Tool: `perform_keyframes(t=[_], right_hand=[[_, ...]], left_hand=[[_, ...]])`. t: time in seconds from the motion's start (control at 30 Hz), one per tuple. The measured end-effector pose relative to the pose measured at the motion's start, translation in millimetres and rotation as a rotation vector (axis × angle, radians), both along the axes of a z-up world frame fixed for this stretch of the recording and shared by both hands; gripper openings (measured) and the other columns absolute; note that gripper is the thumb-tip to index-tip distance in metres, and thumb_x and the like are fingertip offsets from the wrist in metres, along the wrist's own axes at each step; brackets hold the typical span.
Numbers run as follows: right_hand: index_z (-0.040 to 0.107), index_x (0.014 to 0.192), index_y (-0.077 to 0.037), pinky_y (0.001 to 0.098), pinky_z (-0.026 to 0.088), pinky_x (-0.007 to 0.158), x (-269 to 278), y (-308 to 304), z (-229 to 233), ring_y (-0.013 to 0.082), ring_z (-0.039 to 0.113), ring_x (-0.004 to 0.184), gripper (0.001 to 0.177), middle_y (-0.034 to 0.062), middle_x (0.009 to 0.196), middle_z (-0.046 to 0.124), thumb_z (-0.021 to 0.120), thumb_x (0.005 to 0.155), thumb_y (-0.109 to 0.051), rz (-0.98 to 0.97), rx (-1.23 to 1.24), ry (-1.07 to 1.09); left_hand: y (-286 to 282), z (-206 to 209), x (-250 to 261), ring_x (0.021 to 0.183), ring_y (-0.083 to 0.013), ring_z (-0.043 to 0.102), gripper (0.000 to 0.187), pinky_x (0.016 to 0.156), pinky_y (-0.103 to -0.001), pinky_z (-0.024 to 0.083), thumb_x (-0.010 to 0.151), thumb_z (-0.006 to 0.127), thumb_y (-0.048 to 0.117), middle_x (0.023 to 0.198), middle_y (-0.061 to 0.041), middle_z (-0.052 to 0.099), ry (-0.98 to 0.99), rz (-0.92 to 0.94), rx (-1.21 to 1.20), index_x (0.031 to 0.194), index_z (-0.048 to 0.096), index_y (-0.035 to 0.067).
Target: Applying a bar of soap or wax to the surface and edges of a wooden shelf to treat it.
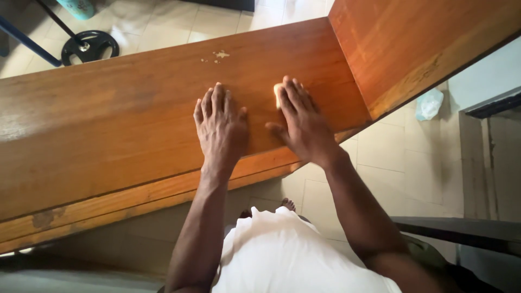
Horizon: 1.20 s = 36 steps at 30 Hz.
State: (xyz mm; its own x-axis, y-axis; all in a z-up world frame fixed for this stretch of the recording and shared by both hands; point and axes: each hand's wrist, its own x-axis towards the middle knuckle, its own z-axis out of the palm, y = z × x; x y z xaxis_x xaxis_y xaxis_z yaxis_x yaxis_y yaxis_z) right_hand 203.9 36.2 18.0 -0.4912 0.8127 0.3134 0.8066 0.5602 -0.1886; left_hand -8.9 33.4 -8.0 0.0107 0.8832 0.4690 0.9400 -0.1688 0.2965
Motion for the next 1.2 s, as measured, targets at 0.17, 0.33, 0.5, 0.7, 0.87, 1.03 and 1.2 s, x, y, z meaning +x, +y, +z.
perform_keyframes(t=[0.17,0.33,0.5,0.7,0.87,1.03,1.2], right_hand=[[0.027,0.16,0.005,0.0504,0.024,0.127,-2.3,-6.2,1.3,0.042,0.025,0.156,0.087,0.0283,0.167,0.025,0.036,0.105,-0.062,0.023,-0.027,0.012],[0.028,0.159,0.004,0.0497,0.024,0.128,-3.5,2.9,4.2,0.0414,0.026,0.156,0.084,0.0274,0.166,0.027,0.039,0.107,-0.061,-0.005,-0.031,0.011],[0.027,0.159,0.006,0.051,0.025,0.126,0.8,-28.7,11.0,0.0441,0.025,0.155,0.085,0.0297,0.165,0.026,0.041,0.106,-0.058,0.038,-0.021,-0.02],[0.029,0.158,0.007,0.052,0.025,0.124,9.5,-23.5,5.7,0.0453,0.025,0.154,0.084,0.0302,0.166,0.025,0.042,0.106,-0.058,-0.039,-0.044,-0.016],[0.032,0.157,0.007,0.0516,0.027,0.126,13.8,-12.2,6.3,0.0442,0.028,0.154,0.084,0.0285,0.165,0.029,0.043,0.106,-0.059,-0.048,-0.01,-0.002],[0.032,0.156,0.005,0.0508,0.03,0.122,15.5,-35.4,18.7,0.043,0.03,0.152,0.084,0.0279,0.163,0.031,0.044,0.103,-0.059,-0.015,-0.069,0.002],[0.028,0.159,0.005,0.0503,0.029,0.126,36.2,-10.3,5.0,0.0426,0.027,0.157,0.082,0.0287,0.167,0.027,0.038,0.108,-0.059,-0.096,-0.047,0.033]], left_hand=[[0.8,1.9,-1.0,0.144,-0.0359,0.04,0.054,0.122,-0.051,0.026,0.101,0.061,0.032,0.155,-0.02,0.048,-0.008,-0.008,0.001,0.141,0.056,-0.004],[-2.6,7.1,1.7,0.144,-0.0361,0.039,0.052,0.121,-0.052,0.025,0.101,0.061,0.032,0.153,-0.02,0.048,0.017,0.003,-0.051,0.139,0.057,-0.003],[-2.0,1.7,1.8,0.143,-0.036,0.042,0.052,0.121,-0.05,0.027,0.101,0.061,0.032,0.152,-0.019,0.051,0.026,0.0,-0.008,0.139,0.058,-0.004],[-6.4,13.3,4.1,0.142,-0.036,0.045,0.051,0.119,-0.049,0.031,0.1,0.061,0.03,0.151,-0.02,0.053,-0.003,-0.044,-0.02,0.139,0.058,-0.003],[-4.2,9.6,3.4,0.142,-0.0353,0.045,0.052,0.119,-0.049,0.031,0.1,0.061,0.031,0.151,-0.02,0.053,0.0,-0.045,-0.03,0.138,0.058,-0.005],[-3.6,7.1,1.5,0.143,-0.0346,0.044,0.053,0.12,-0.048,0.03,0.099,0.061,0.032,0.151,-0.02,0.053,-0.014,-0.046,-0.021,0.138,0.058,-0.005],[-7.0,17.9,3.9,0.143,-0.0349,0.043,0.05,0.12,-0.049,0.029,0.099,0.061,0.031,0.152,-0.02,0.052,-0.001,-0.044,-0.059,0.136,0.06,-0.002]])
